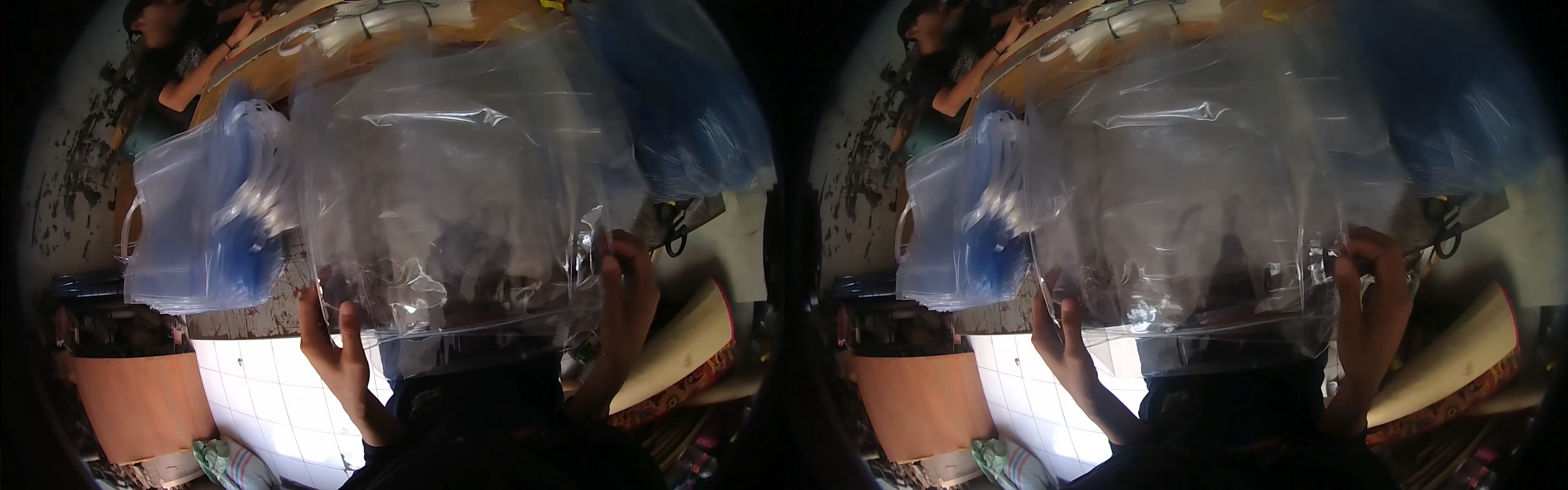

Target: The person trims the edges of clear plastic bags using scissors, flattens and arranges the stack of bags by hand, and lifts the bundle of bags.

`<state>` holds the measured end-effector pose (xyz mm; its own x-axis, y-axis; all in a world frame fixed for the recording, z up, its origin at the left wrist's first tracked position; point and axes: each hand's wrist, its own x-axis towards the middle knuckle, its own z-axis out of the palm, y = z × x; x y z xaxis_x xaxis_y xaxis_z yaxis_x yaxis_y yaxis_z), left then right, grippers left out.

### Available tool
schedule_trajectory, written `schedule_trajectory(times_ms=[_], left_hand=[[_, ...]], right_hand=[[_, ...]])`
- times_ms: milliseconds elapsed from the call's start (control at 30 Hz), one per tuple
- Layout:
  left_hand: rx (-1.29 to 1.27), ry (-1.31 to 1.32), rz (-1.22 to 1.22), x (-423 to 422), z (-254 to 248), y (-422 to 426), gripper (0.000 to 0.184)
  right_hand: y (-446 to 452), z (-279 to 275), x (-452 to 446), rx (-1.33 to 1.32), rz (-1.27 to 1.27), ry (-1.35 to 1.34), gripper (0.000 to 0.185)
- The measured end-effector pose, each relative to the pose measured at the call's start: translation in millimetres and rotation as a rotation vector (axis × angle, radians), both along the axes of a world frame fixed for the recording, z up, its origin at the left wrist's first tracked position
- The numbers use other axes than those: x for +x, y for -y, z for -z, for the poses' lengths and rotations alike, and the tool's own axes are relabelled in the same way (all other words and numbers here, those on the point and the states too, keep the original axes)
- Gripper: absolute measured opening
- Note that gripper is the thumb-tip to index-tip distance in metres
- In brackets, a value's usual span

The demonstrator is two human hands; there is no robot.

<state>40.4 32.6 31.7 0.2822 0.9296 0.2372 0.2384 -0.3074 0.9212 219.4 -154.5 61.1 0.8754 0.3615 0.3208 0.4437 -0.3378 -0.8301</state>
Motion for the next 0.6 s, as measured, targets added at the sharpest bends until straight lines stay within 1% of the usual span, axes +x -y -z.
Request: schedule_trajectory(times_ms=[33,67,100,133,167,233,300,333,400,433,500,533,600], left_hand=[[0.067,-0.026,-0.006,0,2,-1,0.040],[0.072,-0.024,0.001,0,3,-1,0.040],[0.029,0.032,-0.002,-2,4,0,0.034],[-0.012,0.086,-0.005,-3,3,0,0.027],[-0.009,0.152,-0.011,0,3,1,0.019],[-0.007,0.196,-0.013,-5,7,-3,0.019],[0.000,0.253,-0.006,-10,6,-3,0.018],[0.006,0.260,-0.004,-9,5,-3,0.018],[0.025,0.373,0.038,-7,2,-4,0.018],[0.029,0.378,0.037,-6,-3,-3,0.018],[0.044,0.457,0.076,-3,-18,-4,0.019],[0.055,0.443,0.050,-1,-25,-7,0.019],[0.079,0.498,0.114,8,-46,-11,0.020]], right_hand=[[2,2,3,0.004,0.007,0.003,0.013],[5,5,7,-0.040,0.078,0.173,0.015],[7,7,10,-0.083,0.149,0.341,0.017],[9,8,11,-0.076,0.156,0.341,0.017],[10,8,12,-0.082,0.165,0.294,0.018],[10,7,12,-0.074,0.178,0.254,0.020],[10,4,8,-0.129,0.189,-0.009,0.022],[13,4,7,-0.121,0.190,-0.003,0.022],[21,9,9,0.076,0.002,-0.202,0.028],[24,11,10,0.080,-0.001,-0.196,0.028],[30,15,12,0.171,-0.093,-0.358,0.037],[32,19,14,0.174,-0.096,-0.353,0.037],[40,24,18,0.265,-0.171,-0.322,0.043]])
